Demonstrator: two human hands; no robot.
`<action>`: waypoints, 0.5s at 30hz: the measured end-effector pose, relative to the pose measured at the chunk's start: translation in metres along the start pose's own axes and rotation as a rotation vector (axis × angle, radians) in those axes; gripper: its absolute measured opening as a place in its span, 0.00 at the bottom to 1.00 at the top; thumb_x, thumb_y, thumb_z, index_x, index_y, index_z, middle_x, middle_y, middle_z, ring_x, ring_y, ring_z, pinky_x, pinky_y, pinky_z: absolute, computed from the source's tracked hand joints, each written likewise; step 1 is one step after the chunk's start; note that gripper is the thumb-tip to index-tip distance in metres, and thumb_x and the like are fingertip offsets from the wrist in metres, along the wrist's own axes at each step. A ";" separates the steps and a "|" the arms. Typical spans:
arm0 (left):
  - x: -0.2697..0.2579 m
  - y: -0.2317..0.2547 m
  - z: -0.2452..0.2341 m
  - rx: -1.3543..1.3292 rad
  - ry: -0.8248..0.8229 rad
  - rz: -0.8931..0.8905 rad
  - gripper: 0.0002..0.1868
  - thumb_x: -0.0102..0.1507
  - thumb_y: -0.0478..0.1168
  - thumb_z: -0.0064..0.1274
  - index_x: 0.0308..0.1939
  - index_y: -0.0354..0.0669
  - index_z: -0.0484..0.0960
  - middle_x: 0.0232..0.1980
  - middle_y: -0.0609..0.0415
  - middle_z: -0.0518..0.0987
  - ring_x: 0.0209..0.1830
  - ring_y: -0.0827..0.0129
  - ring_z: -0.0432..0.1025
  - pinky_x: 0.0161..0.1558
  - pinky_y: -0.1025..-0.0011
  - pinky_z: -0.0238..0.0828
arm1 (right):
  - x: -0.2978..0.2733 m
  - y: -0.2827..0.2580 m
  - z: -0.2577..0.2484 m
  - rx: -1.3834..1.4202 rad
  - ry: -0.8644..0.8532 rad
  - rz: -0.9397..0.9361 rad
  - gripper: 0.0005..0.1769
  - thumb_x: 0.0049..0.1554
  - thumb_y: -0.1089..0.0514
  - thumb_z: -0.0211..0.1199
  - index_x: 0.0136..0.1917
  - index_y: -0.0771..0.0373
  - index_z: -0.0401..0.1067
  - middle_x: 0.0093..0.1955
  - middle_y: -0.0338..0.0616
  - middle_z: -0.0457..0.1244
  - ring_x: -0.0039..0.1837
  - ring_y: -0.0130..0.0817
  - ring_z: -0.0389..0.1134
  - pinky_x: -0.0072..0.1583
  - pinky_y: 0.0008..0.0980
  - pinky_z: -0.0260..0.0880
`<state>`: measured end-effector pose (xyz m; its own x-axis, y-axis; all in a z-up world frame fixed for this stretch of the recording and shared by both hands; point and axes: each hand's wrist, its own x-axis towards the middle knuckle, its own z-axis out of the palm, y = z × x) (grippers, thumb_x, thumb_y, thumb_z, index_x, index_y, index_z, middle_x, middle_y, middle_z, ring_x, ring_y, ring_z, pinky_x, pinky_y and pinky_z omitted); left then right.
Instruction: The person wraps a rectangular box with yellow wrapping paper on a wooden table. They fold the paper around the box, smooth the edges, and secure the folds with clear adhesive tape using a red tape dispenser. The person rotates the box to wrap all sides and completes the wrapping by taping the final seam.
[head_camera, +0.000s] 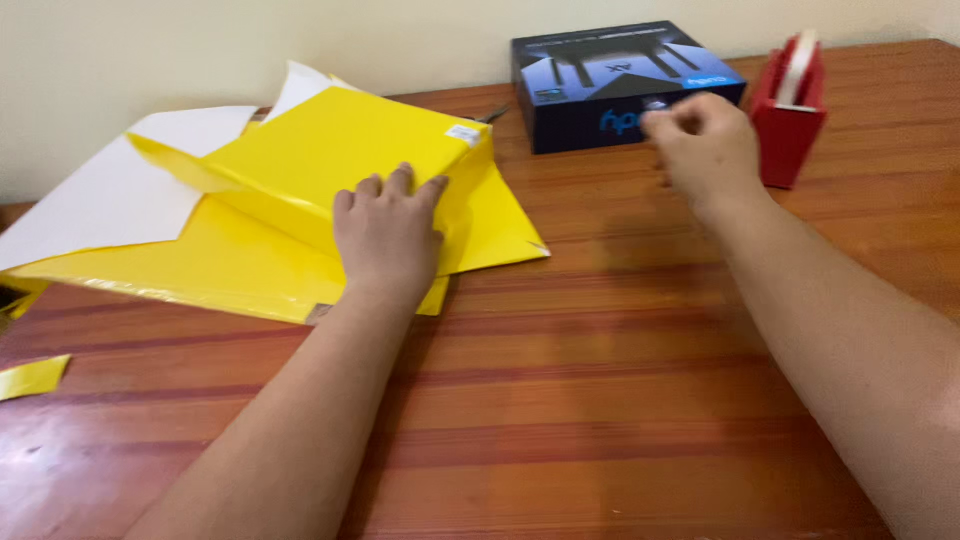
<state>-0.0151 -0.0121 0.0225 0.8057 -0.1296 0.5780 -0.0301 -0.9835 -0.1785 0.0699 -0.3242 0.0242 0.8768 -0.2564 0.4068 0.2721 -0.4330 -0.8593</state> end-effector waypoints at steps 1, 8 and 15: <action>0.000 -0.006 0.001 -0.022 0.017 0.004 0.27 0.57 0.47 0.59 0.62 0.70 0.80 0.64 0.56 0.76 0.60 0.57 0.71 0.56 0.55 0.60 | -0.002 -0.014 0.014 0.086 -0.108 -0.061 0.10 0.62 0.54 0.66 0.49 0.64 0.74 0.42 0.37 0.68 0.41 0.23 0.69 0.40 0.27 0.71; -0.002 -0.017 0.028 -0.121 0.182 0.038 0.28 0.54 0.50 0.64 0.60 0.69 0.81 0.62 0.57 0.79 0.59 0.58 0.72 0.55 0.54 0.61 | -0.027 -0.065 0.077 0.118 -0.619 -0.254 0.06 0.59 0.62 0.66 0.51 0.62 0.76 0.42 0.35 0.68 0.43 0.21 0.67 0.46 0.24 0.70; -0.005 -0.021 0.044 -0.194 0.338 0.017 0.25 0.56 0.49 0.63 0.58 0.61 0.82 0.61 0.60 0.82 0.60 0.63 0.75 0.56 0.59 0.63 | -0.020 -0.057 0.110 0.084 -0.698 -0.205 0.08 0.57 0.65 0.68 0.52 0.61 0.77 0.39 0.37 0.66 0.41 0.24 0.64 0.42 0.26 0.64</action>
<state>0.0077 0.0145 -0.0120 0.5647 -0.1481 0.8119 -0.1793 -0.9823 -0.0545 0.0804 -0.1997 0.0306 0.8459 0.4451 0.2938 0.4625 -0.3380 -0.8197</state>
